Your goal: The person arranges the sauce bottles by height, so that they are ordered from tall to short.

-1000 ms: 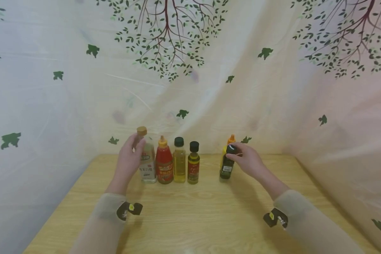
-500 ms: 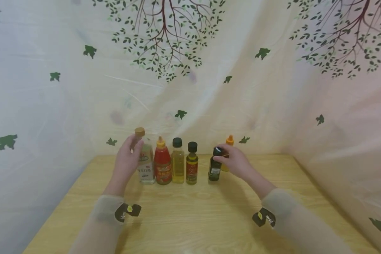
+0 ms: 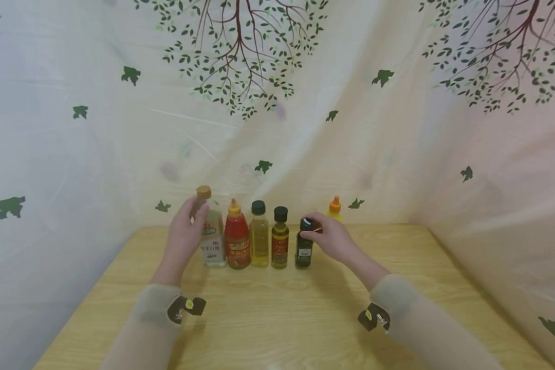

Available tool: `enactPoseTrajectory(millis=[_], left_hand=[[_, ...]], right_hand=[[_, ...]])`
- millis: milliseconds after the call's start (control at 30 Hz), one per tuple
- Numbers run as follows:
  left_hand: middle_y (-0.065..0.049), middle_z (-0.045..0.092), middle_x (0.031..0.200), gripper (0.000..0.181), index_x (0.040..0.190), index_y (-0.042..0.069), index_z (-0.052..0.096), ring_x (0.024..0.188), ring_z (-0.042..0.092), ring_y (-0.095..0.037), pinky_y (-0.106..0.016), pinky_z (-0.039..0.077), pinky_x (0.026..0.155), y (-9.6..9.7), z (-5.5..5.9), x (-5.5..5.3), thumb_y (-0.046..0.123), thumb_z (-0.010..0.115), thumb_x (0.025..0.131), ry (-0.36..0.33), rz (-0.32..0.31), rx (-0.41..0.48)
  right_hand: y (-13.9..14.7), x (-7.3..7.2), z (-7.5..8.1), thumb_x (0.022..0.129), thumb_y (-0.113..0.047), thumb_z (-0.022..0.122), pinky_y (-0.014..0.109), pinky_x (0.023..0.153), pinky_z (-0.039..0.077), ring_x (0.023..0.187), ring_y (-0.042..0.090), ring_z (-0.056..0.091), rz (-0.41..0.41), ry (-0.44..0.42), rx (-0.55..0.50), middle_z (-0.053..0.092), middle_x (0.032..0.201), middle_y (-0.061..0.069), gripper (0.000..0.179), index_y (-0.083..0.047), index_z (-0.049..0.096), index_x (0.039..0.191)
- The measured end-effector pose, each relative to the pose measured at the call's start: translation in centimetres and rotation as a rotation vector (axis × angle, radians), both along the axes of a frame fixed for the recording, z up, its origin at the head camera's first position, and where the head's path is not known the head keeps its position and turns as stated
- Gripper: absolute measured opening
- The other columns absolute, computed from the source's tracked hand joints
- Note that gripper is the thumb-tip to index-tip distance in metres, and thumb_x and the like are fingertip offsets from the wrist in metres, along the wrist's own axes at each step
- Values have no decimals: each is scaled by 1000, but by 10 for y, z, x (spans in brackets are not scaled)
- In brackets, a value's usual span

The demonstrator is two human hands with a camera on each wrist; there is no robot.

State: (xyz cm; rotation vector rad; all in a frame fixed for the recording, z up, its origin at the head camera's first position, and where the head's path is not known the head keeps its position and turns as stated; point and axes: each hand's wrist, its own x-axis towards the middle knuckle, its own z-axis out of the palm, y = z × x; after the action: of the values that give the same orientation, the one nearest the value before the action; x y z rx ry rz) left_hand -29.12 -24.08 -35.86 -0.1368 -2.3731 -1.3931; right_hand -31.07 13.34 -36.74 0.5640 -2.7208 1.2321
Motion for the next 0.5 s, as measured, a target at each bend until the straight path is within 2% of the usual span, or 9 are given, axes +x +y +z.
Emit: enactPoseTrajectory(millis=[500], left_hand=[[-19,53,163,63,166,8,44,159,37,-42,-67,27,131,-1,0,-1,48,50,118,-11,2,9]], right_hand=[[-9,-2,-6,107,-21,77,51,95,65,117,36,73,-2,-24,8,75,130,12,42,-7,68,146]])
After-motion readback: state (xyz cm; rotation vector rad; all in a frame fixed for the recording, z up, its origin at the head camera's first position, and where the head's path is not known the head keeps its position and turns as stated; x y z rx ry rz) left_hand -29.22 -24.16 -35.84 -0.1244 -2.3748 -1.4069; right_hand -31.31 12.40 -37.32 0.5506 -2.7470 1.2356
